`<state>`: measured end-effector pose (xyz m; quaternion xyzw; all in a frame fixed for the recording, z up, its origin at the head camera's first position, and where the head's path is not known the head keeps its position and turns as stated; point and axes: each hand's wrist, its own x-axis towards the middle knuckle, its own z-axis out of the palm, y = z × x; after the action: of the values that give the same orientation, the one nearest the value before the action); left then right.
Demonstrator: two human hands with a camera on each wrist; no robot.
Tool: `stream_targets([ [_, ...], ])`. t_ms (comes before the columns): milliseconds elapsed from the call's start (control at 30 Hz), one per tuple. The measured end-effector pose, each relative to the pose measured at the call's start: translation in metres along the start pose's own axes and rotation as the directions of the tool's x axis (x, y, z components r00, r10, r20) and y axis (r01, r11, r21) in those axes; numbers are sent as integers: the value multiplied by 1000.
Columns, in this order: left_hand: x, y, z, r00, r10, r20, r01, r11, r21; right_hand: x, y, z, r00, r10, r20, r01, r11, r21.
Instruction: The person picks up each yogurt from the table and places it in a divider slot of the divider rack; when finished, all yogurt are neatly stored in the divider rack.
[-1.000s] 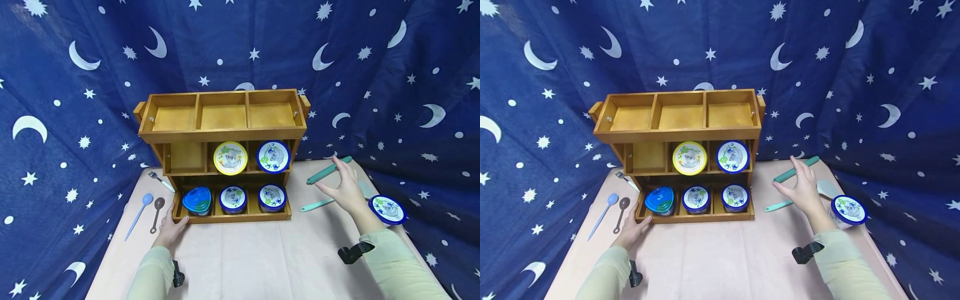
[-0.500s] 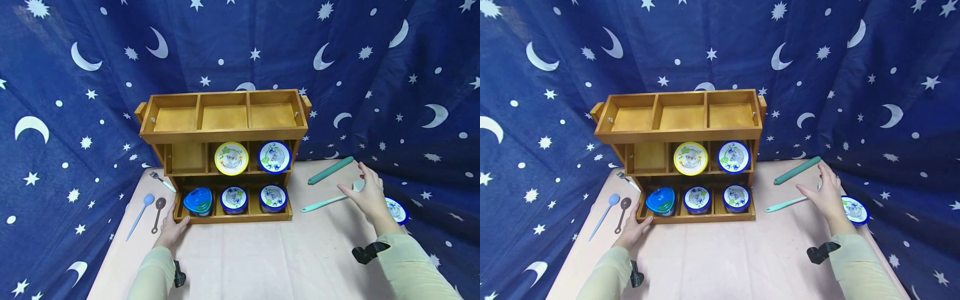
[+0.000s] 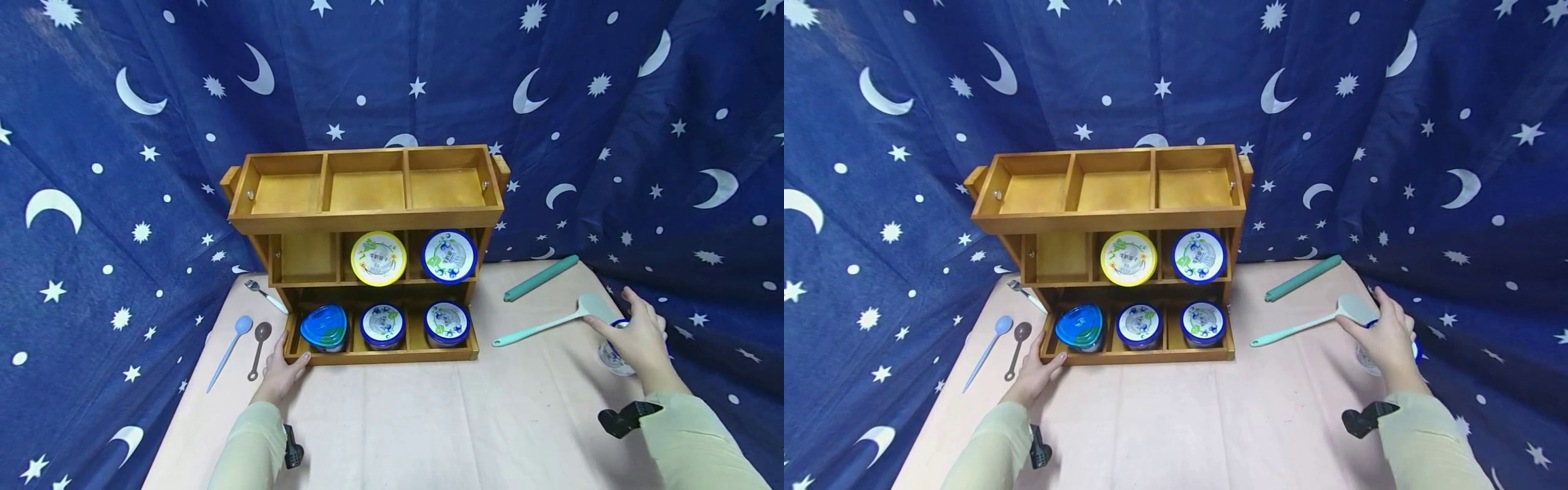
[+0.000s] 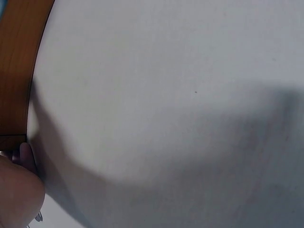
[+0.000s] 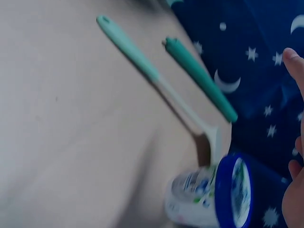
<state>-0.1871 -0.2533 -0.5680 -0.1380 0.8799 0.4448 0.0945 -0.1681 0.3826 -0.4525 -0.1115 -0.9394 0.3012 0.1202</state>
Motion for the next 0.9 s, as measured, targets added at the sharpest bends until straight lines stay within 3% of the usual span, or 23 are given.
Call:
stream_targets([
  [133,-1,0,0,1000,-5,4,5,1000,2,-4,16,-3,997,67,26,-66,997,-36],
  [633,0,-1,-1,1000,-20,17,20,1000,-16,-12,53,1,980,185,69,-177,978,-113],
  [900,1,-3,1,1000,20,-22,-21,999,-43,-17,72,1,968,239,74,-223,958,-178],
])
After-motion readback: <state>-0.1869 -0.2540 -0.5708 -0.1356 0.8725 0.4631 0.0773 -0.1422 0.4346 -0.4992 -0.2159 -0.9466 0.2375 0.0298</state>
